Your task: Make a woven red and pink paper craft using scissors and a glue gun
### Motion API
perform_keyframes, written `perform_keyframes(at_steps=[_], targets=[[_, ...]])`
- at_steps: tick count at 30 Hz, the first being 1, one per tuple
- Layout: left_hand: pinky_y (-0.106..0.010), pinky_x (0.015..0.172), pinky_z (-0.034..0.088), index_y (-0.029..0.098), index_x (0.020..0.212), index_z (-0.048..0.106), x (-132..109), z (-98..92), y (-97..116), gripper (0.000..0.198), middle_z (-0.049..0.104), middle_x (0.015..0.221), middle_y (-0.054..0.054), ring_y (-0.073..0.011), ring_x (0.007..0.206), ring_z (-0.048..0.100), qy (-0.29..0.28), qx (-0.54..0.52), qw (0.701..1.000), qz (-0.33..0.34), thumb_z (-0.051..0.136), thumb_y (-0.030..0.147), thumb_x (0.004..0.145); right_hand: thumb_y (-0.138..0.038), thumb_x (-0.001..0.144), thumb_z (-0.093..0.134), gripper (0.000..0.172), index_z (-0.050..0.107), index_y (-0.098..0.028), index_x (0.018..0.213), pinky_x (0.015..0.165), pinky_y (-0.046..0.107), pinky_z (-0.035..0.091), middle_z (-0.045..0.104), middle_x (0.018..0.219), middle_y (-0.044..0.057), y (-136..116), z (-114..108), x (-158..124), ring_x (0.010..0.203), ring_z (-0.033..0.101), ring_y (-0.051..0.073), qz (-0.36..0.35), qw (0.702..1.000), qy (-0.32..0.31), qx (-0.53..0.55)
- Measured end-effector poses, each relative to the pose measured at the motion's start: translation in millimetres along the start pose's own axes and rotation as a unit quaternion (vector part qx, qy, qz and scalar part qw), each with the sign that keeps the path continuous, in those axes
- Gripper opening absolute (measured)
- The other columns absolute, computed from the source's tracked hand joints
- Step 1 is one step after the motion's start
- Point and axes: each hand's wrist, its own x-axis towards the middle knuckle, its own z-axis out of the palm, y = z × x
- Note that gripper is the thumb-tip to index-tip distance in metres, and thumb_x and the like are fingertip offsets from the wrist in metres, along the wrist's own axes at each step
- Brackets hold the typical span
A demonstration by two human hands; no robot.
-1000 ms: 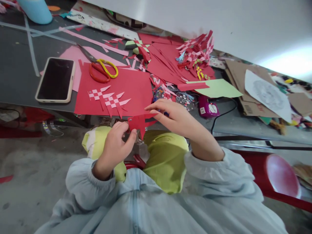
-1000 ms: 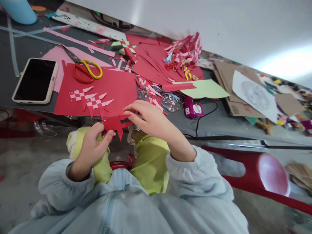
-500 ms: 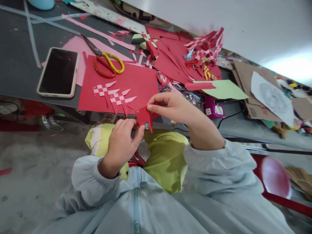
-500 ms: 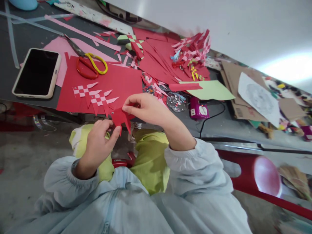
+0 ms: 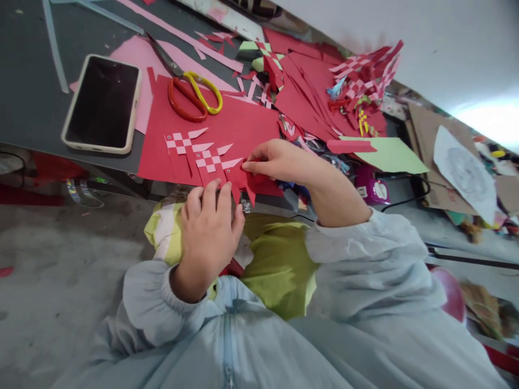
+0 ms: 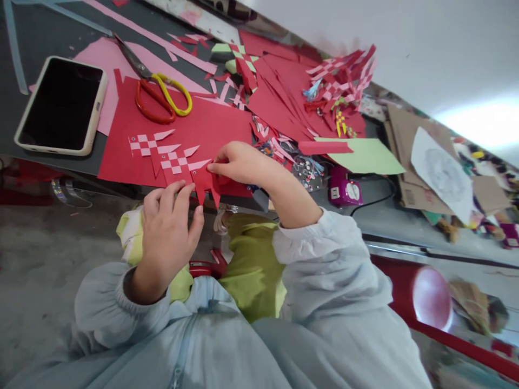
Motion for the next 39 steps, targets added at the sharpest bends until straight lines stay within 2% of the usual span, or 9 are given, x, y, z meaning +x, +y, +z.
perform_keyframes(at_steps=[6, 13, 19, 23, 33, 39], targets=[[-0.048, 0.092, 0.044, 0.021, 0.136, 0.055, 6, -2.9, 6, 0.044, 0.058, 0.131, -0.012, -0.0327, 0.116, 0.046, -0.029, 0.042, 0.998, -0.034, 0.04, 0.034, 0.096, -0.028, 0.087, 0.057, 0.025, 0.061, -0.015, 0.066, 0.052, 0.027, 0.029, 0.044, 0.047, -0.004, -11, -5, -1, 0.047, 0.037, 0.008, 0.057, 0.995, -0.063, -0.045], [-0.05, 0.093, 0.043, 0.021, 0.142, 0.05, 15, -4.0, 14, 0.049, 0.055, 0.132, -0.015, -0.0333, 0.118, 0.046, -0.066, 0.077, 0.993, -0.062, 0.037, 0.036, 0.097, -0.032, 0.088, 0.056, 0.026, 0.064, -0.014, 0.07, 0.054, 0.028, 0.029, 0.043, 0.047, -0.003, -14, -6, 0, 0.049, 0.035, 0.009, 0.068, 0.992, -0.067, -0.083], [-0.05, 0.094, 0.042, 0.02, 0.143, 0.049, 16, -1.8, 16, 0.05, 0.054, 0.134, -0.016, -0.0339, 0.119, 0.046, -0.067, 0.088, 0.992, -0.065, 0.036, 0.037, 0.098, -0.032, 0.089, 0.055, 0.027, 0.07, -0.013, 0.077, 0.057, 0.029, 0.033, 0.047, 0.051, -0.001, -14, -6, 1, 0.052, 0.04, 0.011, 0.068, 0.99, -0.07, -0.098], [-0.049, 0.094, 0.042, 0.021, 0.143, 0.049, 17, -1.8, 16, 0.05, 0.054, 0.134, -0.015, -0.0334, 0.12, 0.046, -0.071, 0.092, 0.991, -0.069, 0.036, 0.037, 0.098, -0.033, 0.089, 0.055, 0.028, 0.07, -0.014, 0.075, 0.058, 0.03, 0.035, 0.052, 0.053, 0.001, -12, -5, 2, 0.054, 0.044, 0.012, 0.066, 0.99, -0.066, -0.106], [-0.049, 0.093, 0.042, 0.021, 0.143, 0.048, 17, -1.8, 17, 0.05, 0.053, 0.134, -0.015, -0.0329, 0.12, 0.046, -0.074, 0.098, 0.99, -0.071, 0.036, 0.037, 0.097, -0.032, 0.089, 0.056, 0.028, 0.065, -0.015, 0.068, 0.052, 0.028, 0.032, 0.052, 0.052, 0.0, -10, -5, 3, 0.048, 0.041, 0.009, 0.055, 0.992, -0.067, -0.091], [-0.049, 0.091, 0.042, 0.022, 0.144, 0.047, 17, -1.7, 17, 0.05, 0.053, 0.134, -0.016, -0.0333, 0.117, 0.046, -0.075, 0.107, 0.989, -0.066, 0.035, 0.036, 0.098, -0.031, 0.09, 0.054, 0.027, 0.066, -0.015, 0.071, 0.052, 0.028, 0.033, 0.055, 0.054, 0.001, -10, -5, 2, 0.048, 0.044, 0.01, 0.069, 0.991, -0.07, -0.086]])
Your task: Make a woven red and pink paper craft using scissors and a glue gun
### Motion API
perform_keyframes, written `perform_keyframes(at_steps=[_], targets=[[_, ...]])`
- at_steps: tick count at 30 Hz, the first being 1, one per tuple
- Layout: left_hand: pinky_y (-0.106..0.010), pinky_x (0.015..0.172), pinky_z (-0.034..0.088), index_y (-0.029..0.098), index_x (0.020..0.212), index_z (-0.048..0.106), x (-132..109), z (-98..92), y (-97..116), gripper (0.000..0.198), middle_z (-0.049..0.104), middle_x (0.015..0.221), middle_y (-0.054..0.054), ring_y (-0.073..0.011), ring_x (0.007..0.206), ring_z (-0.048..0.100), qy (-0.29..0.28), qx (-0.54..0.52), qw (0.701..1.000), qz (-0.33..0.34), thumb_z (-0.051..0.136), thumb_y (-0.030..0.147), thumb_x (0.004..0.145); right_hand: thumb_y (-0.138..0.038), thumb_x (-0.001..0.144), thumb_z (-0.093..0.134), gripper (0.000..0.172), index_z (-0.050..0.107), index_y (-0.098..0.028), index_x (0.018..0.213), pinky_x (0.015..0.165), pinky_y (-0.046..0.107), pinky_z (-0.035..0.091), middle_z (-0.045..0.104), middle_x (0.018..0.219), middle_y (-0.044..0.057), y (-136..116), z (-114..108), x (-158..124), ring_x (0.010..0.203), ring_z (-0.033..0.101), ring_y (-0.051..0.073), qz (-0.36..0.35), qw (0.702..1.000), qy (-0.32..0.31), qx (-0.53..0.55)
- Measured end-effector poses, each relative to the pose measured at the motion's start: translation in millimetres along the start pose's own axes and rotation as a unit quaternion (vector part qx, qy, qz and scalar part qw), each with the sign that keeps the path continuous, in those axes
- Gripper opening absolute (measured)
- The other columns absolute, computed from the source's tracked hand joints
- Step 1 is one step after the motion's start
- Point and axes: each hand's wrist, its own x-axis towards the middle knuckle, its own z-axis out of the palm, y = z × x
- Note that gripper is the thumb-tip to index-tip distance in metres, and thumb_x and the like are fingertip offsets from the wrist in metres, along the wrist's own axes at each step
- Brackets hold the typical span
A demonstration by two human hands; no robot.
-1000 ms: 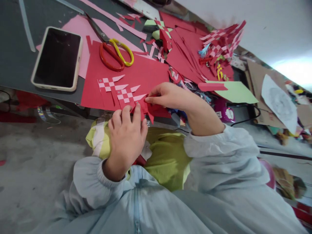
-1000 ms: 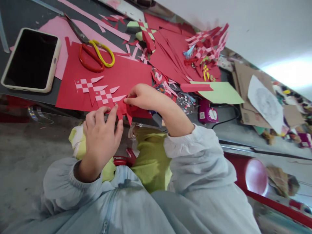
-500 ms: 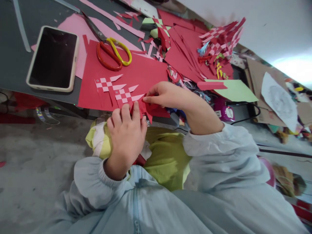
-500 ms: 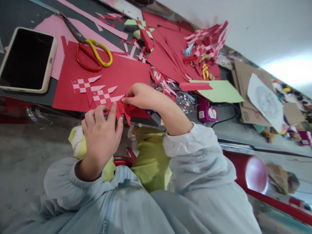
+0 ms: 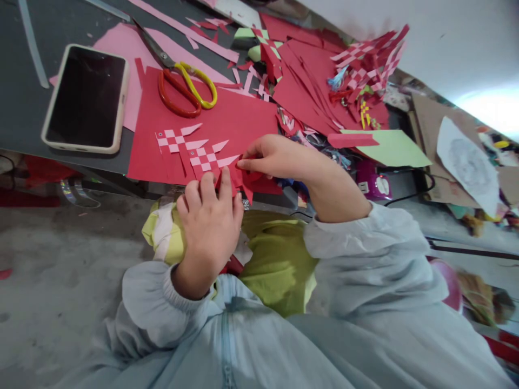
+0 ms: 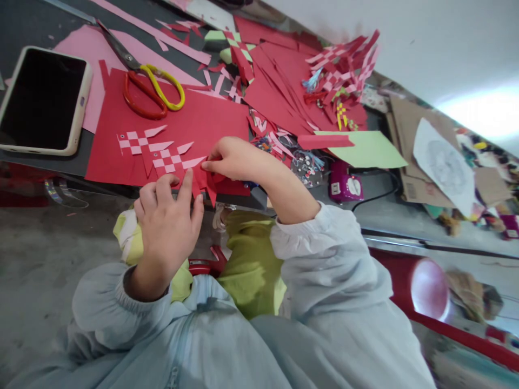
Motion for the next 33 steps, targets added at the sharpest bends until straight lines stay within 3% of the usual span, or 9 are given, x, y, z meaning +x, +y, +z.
perform_keyframes(at_steps=[11, 19, 33], targets=[[-0.048, 0.091, 0.042, 0.026, 0.143, 0.048, -2, 0.7, -2, 0.048, 0.054, 0.133, -0.014, -0.0323, 0.116, 0.047, 0.017, 0.006, 1.0, 0.013, 0.035, 0.035, 0.098, -0.032, 0.089, 0.054, 0.023, 0.066, -0.015, 0.079, 0.06, 0.029, 0.037, 0.056, 0.058, 0.001, 1, 1, -2, 0.055, 0.049, 0.013, -0.005, 1.0, 0.013, -0.02], [-0.049, 0.095, 0.039, 0.014, 0.137, 0.052, -5, 1.4, -2, 0.049, 0.057, 0.135, -0.016, -0.033, 0.118, 0.048, 0.024, -0.011, 1.0, 0.012, 0.035, 0.037, 0.097, -0.026, 0.089, 0.055, 0.018, 0.066, -0.015, 0.082, 0.067, 0.029, 0.038, 0.059, 0.064, 0.002, 8, 8, -3, 0.065, 0.053, 0.015, -0.037, 0.998, 0.053, 0.003], [-0.05, 0.095, 0.038, 0.014, 0.137, 0.053, -6, -1.9, -2, 0.047, 0.057, 0.135, -0.015, -0.0333, 0.117, 0.049, 0.01, -0.031, 0.999, 0.008, 0.037, 0.034, 0.097, -0.025, 0.09, 0.054, 0.017, 0.065, -0.015, 0.082, 0.065, 0.028, 0.037, 0.056, 0.063, 0.0, 11, 10, -6, 0.062, 0.05, 0.013, -0.05, 0.996, 0.063, 0.027]])
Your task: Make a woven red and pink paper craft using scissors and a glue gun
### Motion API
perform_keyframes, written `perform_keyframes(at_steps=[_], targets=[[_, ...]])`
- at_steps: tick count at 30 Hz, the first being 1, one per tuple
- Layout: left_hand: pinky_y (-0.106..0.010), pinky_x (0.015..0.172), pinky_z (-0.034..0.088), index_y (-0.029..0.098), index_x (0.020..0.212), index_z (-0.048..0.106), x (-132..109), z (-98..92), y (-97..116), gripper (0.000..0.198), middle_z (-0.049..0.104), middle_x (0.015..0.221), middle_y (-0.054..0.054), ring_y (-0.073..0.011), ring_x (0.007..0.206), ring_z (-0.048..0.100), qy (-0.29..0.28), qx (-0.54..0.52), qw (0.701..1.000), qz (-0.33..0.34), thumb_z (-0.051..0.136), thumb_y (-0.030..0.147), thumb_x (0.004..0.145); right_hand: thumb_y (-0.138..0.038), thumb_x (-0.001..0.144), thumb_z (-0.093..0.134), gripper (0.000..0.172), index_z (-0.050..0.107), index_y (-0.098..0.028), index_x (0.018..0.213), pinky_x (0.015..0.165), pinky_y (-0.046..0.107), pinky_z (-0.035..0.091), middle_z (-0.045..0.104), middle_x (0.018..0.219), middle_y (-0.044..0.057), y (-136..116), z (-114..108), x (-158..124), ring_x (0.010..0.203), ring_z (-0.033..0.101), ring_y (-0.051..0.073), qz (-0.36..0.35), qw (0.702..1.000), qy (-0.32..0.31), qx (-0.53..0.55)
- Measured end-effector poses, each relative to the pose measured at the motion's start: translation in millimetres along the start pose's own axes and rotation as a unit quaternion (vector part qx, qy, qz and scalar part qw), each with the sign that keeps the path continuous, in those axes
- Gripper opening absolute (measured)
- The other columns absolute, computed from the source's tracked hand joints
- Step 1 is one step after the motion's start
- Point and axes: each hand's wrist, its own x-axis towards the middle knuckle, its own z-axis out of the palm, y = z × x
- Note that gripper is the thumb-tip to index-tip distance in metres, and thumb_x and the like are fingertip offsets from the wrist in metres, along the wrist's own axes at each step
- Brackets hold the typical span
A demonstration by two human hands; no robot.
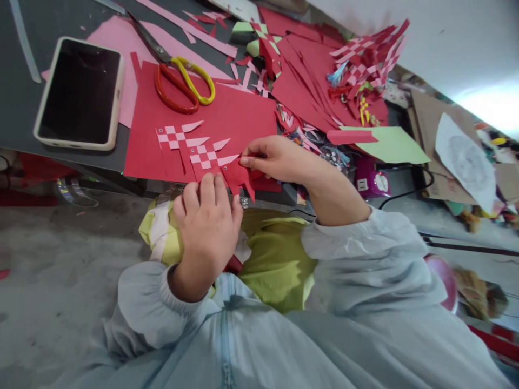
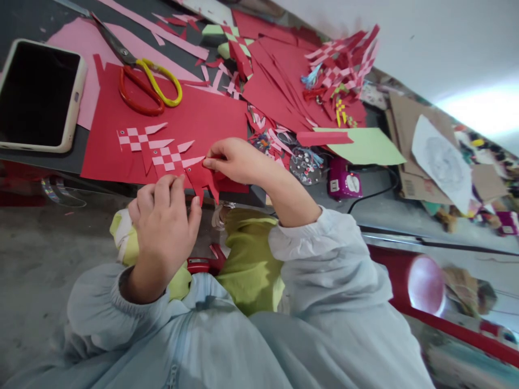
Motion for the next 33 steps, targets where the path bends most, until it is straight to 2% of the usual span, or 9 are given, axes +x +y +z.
perform_keyframes(at_steps=[12, 19, 33], targets=[[-0.05, 0.094, 0.039, 0.017, 0.136, 0.053, -0.6, 0.9, -1.1, 0.046, 0.058, 0.134, -0.014, -0.0328, 0.114, 0.05, 0.006, -0.004, 1.0, 0.003, 0.037, 0.034, 0.096, -0.031, 0.087, 0.056, 0.022, 0.071, -0.015, 0.083, 0.065, 0.03, 0.04, 0.07, 0.077, 0.008, 0.1, 2.1, 2.9, 0.066, 0.054, 0.016, -0.023, 0.998, 0.014, -0.065], [-0.049, 0.092, 0.04, 0.019, 0.143, 0.048, 0.3, 1.4, -0.5, 0.05, 0.057, 0.135, -0.013, -0.0322, 0.111, 0.05, 0.001, 0.018, 1.0, 0.007, 0.035, 0.035, 0.097, -0.033, 0.088, 0.056, 0.025, 0.072, -0.014, 0.085, 0.065, 0.03, 0.04, 0.072, 0.08, 0.009, -0.7, 1.9, 3.0, 0.066, 0.055, 0.016, -0.019, 0.998, 0.01, -0.065], [-0.049, 0.092, 0.039, 0.021, 0.141, 0.05, 1.3, 2.7, 0.9, 0.049, 0.057, 0.136, -0.012, -0.0316, 0.11, 0.049, -0.004, 0.034, 0.999, 0.009, 0.038, 0.035, 0.096, -0.033, 0.089, 0.055, 0.026, 0.073, -0.014, 0.084, 0.064, 0.031, 0.037, 0.07, 0.076, 0.008, -4.4, -0.9, 3.5, 0.066, 0.055, 0.017, -0.007, 0.997, -0.013, -0.073]])
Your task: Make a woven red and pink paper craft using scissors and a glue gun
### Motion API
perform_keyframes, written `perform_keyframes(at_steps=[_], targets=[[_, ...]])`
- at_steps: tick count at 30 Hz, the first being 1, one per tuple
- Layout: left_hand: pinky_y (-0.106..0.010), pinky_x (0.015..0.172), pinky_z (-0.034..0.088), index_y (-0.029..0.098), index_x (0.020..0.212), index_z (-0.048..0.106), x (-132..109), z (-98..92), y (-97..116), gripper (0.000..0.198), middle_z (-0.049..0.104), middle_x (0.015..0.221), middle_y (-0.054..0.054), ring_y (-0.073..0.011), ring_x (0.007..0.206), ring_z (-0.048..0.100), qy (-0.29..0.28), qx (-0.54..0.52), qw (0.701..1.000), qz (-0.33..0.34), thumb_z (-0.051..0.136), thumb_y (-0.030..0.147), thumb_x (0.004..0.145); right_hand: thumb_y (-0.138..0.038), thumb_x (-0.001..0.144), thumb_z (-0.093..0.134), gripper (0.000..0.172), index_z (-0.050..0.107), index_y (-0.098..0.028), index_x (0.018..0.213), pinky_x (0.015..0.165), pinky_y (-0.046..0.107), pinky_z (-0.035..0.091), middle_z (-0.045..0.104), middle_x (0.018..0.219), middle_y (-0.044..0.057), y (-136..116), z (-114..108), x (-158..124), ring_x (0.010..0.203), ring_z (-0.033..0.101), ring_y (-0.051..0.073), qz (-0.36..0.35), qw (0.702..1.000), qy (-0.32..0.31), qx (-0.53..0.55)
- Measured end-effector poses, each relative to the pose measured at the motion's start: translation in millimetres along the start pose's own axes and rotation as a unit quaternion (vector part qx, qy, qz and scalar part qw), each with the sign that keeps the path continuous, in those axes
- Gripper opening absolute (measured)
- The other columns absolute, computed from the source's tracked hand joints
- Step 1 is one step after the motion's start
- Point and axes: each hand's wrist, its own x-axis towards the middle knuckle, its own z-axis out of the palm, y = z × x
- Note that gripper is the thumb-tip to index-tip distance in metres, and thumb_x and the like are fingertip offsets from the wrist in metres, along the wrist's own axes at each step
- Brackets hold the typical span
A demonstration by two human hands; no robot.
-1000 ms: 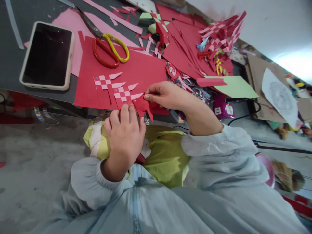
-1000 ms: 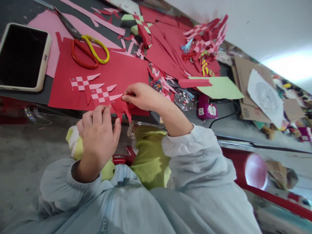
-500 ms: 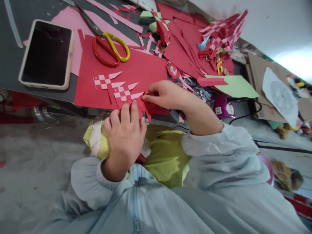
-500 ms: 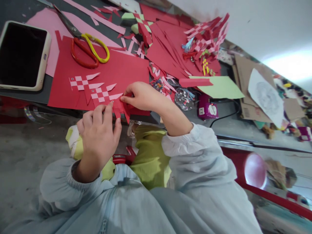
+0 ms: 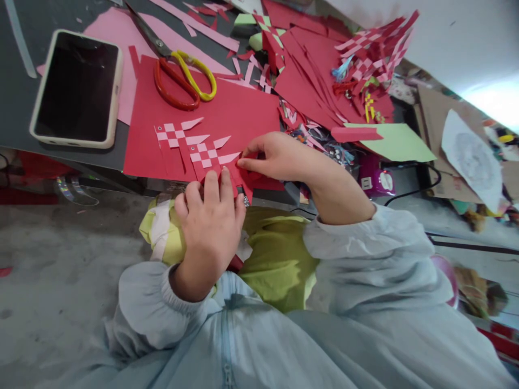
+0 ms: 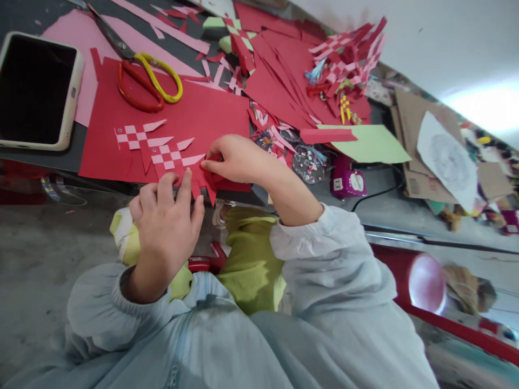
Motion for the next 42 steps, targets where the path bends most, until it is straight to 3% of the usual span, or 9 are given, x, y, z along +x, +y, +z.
perform_keyframes(at_steps=[19, 27, 34, 37, 42], targets=[[-0.05, 0.09, 0.039, 0.02, 0.141, 0.051, 1, 0.4, 0, 0.049, 0.057, 0.135, -0.014, -0.0321, 0.109, 0.05, 0.003, -0.001, 1.0, -0.001, 0.036, 0.035, 0.097, -0.033, 0.087, 0.056, 0.027, 0.074, -0.012, 0.085, 0.063, 0.03, 0.037, 0.067, 0.07, 0.006, -3, 0, -1, 0.062, 0.052, 0.014, 0.022, 1.0, 0.012, -0.003], [-0.051, 0.088, 0.039, 0.017, 0.141, 0.052, 1, 1.8, -1, 0.05, 0.057, 0.135, -0.015, -0.0332, 0.109, 0.05, 0.01, -0.001, 1.0, 0.007, 0.035, 0.035, 0.097, -0.031, 0.085, 0.058, 0.023, 0.072, -0.013, 0.078, 0.059, 0.029, 0.035, 0.06, 0.058, 0.002, -1, 2, -1, 0.055, 0.046, 0.012, 0.016, 1.0, 0.023, 0.011], [-0.05, 0.089, 0.038, 0.018, 0.14, 0.052, 1, 3.2, -1, 0.049, 0.057, 0.135, -0.014, -0.0329, 0.109, 0.05, 0.015, 0.004, 1.0, 0.007, 0.037, 0.035, 0.097, -0.029, 0.084, 0.059, 0.021, 0.07, -0.014, 0.074, 0.06, 0.029, 0.036, 0.06, 0.059, 0.002, 0, 3, -2, 0.056, 0.048, 0.012, 0.013, 0.999, 0.04, 0.017], [-0.05, 0.089, 0.038, 0.018, 0.14, 0.052, 0, 3.6, -1, 0.049, 0.057, 0.135, -0.014, -0.0329, 0.109, 0.05, 0.015, 0.004, 1.0, 0.008, 0.037, 0.035, 0.097, -0.029, 0.083, 0.061, 0.019, 0.069, -0.015, 0.073, 0.062, 0.03, 0.038, 0.063, 0.063, 0.004, 4, 6, -5, 0.061, 0.053, 0.015, -0.006, 0.996, 0.084, 0.013], [-0.049, 0.09, 0.038, 0.018, 0.14, 0.052, 0, 3.9, -1, 0.049, 0.057, 0.135, -0.014, -0.0329, 0.109, 0.05, 0.019, 0.003, 1.0, 0.011, 0.036, 0.035, 0.097, -0.033, 0.086, 0.06, 0.02, 0.07, -0.016, 0.091, 0.074, 0.037, 0.044, 0.066, 0.082, 0.009, 7, 14, -21, 0.08, 0.059, 0.023, 0.005, 0.968, 0.239, -0.077]])
